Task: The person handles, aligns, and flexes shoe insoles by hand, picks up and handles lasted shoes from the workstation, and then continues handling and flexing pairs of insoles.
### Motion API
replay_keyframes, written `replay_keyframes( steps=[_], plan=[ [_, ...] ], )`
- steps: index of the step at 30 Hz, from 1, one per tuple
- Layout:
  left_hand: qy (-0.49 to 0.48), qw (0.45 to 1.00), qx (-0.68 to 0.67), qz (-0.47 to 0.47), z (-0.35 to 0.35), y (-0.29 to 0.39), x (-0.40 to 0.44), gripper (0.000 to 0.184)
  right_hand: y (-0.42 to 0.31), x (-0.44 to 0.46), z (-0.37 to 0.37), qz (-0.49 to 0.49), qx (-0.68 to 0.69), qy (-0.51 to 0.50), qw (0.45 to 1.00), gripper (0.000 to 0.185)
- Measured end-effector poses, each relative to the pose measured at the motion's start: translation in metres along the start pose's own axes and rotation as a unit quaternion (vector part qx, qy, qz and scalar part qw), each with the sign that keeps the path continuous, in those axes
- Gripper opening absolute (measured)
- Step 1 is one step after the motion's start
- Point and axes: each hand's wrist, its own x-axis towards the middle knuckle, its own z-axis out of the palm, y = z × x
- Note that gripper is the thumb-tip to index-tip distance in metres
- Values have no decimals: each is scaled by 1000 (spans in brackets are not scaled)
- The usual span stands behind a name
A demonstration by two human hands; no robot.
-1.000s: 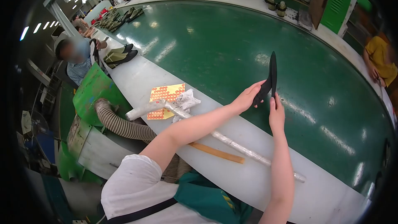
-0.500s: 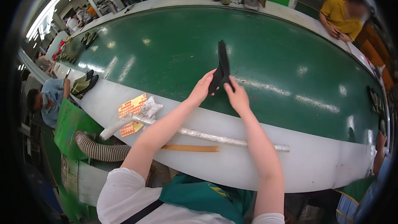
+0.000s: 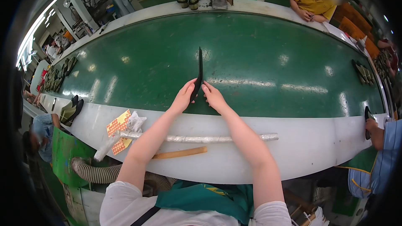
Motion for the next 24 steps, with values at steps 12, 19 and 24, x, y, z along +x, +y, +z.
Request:
replay_keyframes(
  steps=[12, 19, 24],
  plan=[
    [4, 999, -3, 38, -6, 0, 3, 43, 10, 6, 4, -74, -53, 23, 996, 54],
    [14, 971, -231, -67, -7, 18, -1, 43, -3, 1, -4, 35, 256, -19, 966, 46],
    [87, 881, -448, -129, -19, -2, 12, 40, 14, 18, -18, 115, 449, -33, 885, 38]
  ],
)
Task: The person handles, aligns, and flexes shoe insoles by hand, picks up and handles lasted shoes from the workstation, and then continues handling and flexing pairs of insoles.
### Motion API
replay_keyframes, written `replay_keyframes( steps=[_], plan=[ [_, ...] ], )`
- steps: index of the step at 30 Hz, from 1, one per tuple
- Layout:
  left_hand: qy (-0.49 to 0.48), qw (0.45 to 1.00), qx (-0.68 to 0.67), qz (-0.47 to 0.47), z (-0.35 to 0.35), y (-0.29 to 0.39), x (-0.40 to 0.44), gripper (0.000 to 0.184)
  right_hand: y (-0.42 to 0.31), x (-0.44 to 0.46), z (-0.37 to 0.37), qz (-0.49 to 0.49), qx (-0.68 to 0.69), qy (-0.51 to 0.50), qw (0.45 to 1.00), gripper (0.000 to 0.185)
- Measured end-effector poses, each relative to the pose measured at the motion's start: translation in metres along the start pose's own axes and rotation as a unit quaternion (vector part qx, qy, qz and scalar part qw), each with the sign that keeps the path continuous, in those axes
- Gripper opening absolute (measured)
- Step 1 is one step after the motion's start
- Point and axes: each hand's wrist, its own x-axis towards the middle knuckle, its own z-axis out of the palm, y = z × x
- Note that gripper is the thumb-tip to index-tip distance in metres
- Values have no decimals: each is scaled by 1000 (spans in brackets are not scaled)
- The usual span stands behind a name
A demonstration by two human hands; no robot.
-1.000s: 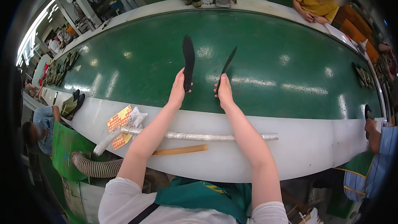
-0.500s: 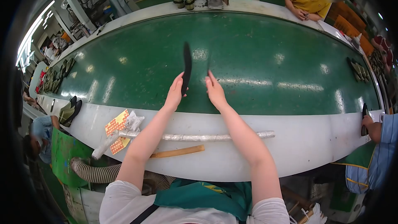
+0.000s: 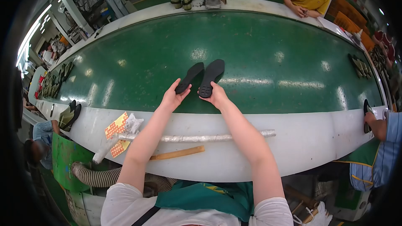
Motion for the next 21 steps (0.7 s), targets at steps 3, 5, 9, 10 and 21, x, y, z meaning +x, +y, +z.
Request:
replay_keyframes(
  steps=[3, 5, 9, 10, 21],
  plan=[
    [-10, 998, -2, -60, -10, 0, 8, 40, 3, 3, 0, -15, -13, 36, 999, 33],
    [-50, 997, 29, -57, -11, -3, 9, 44, 7, 6, -1, -28, -26, 35, 999, 35],
    [-113, 988, 104, -14, 8, -1, -9, 51, 10, 0, 6, -105, -164, 10, 981, 49],
    [-120, 982, 143, 7, 7, -2, -9, 52, 9, 0, 6, -108, -159, -40, 981, 56],
    [-145, 961, 227, -65, -3, -15, -4, 45, 6, -14, 18, -27, -228, -77, 970, 42]
  ],
)
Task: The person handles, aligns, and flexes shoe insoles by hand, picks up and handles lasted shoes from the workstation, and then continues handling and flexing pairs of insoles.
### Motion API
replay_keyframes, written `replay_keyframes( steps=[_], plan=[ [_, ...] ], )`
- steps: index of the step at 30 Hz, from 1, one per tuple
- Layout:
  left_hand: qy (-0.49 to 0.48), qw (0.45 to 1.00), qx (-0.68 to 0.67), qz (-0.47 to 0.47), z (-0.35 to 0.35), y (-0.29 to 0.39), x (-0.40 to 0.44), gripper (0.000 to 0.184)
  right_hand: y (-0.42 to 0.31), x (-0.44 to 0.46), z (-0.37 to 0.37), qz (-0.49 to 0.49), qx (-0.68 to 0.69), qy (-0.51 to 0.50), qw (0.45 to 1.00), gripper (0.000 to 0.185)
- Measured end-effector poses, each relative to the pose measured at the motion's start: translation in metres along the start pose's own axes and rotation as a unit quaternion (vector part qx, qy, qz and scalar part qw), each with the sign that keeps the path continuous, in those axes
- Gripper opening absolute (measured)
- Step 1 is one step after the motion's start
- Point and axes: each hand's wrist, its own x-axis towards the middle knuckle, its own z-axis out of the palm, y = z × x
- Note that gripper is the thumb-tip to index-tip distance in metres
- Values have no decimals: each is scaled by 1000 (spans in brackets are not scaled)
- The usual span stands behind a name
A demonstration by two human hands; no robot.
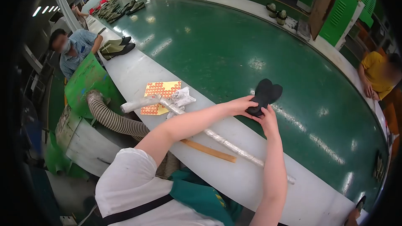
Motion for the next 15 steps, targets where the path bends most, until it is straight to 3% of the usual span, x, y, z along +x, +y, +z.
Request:
replay_keyframes(
  steps=[4, 7, 12, 15],
  plan=[
    [13, 1000, 18, -5, 1, -2, 3, 42, -5, -1, 1, 33, 44, 13, 998, 38],
    [26, 999, 22, 4, -1, 1, 4, 44, -7, -6, 11, -41, -28, 18, 999, 40],
    [49, 998, 44, 16, 9, 8, -3, 49, -1, -4, 5, -69, -63, 62, 994, 62],
    [52, 996, 74, 27, 9, 9, -4, 49, 1, -1, 3, -83, -59, 66, 993, 61]
  ],
)
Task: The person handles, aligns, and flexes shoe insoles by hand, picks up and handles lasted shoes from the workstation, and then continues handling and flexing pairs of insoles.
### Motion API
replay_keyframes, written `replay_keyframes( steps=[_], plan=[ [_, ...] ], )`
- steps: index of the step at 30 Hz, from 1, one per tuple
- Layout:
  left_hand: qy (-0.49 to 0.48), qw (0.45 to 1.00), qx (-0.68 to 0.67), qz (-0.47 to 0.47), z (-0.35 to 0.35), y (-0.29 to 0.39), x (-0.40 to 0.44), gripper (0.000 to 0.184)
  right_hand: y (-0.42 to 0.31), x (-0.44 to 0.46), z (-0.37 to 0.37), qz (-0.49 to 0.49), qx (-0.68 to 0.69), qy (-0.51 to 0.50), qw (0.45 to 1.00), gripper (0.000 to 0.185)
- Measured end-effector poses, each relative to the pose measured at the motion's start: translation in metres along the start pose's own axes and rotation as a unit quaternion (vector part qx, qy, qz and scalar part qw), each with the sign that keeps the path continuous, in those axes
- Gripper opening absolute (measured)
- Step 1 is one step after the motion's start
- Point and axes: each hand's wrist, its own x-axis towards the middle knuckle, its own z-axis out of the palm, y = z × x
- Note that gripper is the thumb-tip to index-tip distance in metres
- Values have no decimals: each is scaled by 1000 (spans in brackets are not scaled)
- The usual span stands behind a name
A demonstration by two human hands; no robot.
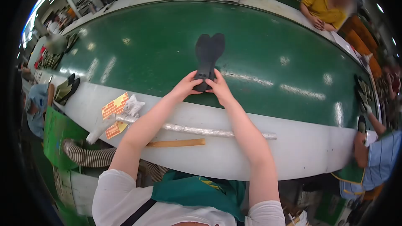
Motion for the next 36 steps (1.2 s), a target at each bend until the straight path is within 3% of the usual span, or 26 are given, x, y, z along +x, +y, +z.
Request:
replay_keyframes(
  steps=[13, 15, 18, 19, 25, 26, 32, 36],
  plan=[
    [35, 998, 12, 55, -2, -1, 3, 49, -7, -1, 0, -4, 15, -38, 999, 53],
    [45, 994, 12, 104, -1, -4, 4, 47, 0, 3, 3, -36, 28, -6, 999, 56],
    [87, 987, 56, 120, 2, -4, 6, 57, 9, 6, 5, -70, 28, -6, 997, 55],
    [83, 989, 49, 114, 3, -3, 5, 58, 11, 7, 0, -68, 16, -47, 996, 54],
    [96, 990, 39, 97, -7, -10, 12, 44, 0, -7, 2, -127, -94, -2, 987, 52],
    [95, 990, 40, 100, -7, -9, 11, 39, 9, 0, 1, -191, -135, 1, 972, 50],
    [88, 991, 41, 96, -3, -5, 8, 38, 0, 1, 2, -143, -62, 21, 987, 32],
    [134, 984, 25, 111, -6, -5, 11, 43, 6, 5, 4, -172, -49, 77, 981, 29]
  ],
)
